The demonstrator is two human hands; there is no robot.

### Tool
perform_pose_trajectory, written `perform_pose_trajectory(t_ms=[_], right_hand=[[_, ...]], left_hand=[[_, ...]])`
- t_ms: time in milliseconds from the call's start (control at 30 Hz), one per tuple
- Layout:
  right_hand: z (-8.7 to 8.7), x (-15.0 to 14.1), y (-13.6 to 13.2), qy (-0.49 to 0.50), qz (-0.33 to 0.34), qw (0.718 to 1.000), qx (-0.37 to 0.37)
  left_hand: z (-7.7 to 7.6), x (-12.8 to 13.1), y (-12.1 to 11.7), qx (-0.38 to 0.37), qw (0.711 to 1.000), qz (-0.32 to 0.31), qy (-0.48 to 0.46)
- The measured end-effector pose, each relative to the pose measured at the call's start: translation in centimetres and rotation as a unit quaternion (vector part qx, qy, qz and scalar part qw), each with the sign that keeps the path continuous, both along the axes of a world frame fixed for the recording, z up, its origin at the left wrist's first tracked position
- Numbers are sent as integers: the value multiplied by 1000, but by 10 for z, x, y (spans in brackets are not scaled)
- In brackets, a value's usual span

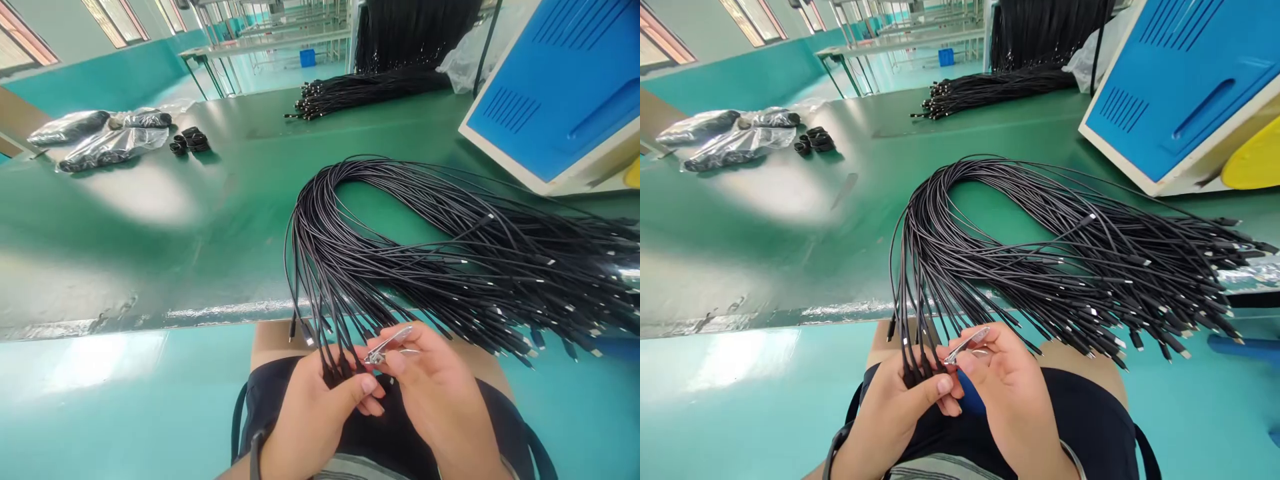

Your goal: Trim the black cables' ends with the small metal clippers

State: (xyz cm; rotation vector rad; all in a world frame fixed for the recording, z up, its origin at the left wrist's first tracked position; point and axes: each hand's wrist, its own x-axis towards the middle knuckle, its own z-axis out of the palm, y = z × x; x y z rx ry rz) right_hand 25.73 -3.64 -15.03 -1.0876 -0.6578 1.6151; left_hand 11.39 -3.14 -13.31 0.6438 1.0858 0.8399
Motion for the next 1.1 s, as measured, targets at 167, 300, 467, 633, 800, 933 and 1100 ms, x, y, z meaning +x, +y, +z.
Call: perform_pose_trajectory(t_ms=[167,300,467,633,800,933,1100], right_hand=[[7,-2,4,-8,7,1000,8],[9,-2,5,9,16,1000,6],[6,-3,5,-5,8,1000,1],[3,-4,6,-47,-18,999,-12],[3,-3,5,2,-25,1000,-9],[7,-6,1,58,-8,998,-13],[11,-14,-6,78,-2,997,-9]], left_hand=[[5,-4,3,10,999,-27,37],[6,-4,3,12,998,-34,47],[3,-5,2,14,998,-40,39],[2,-6,2,7,999,-40,29],[2,-6,1,-13,999,-35,3],[0,-5,0,-29,999,-29,-6],[1,-3,0,-23,999,-18,16]])
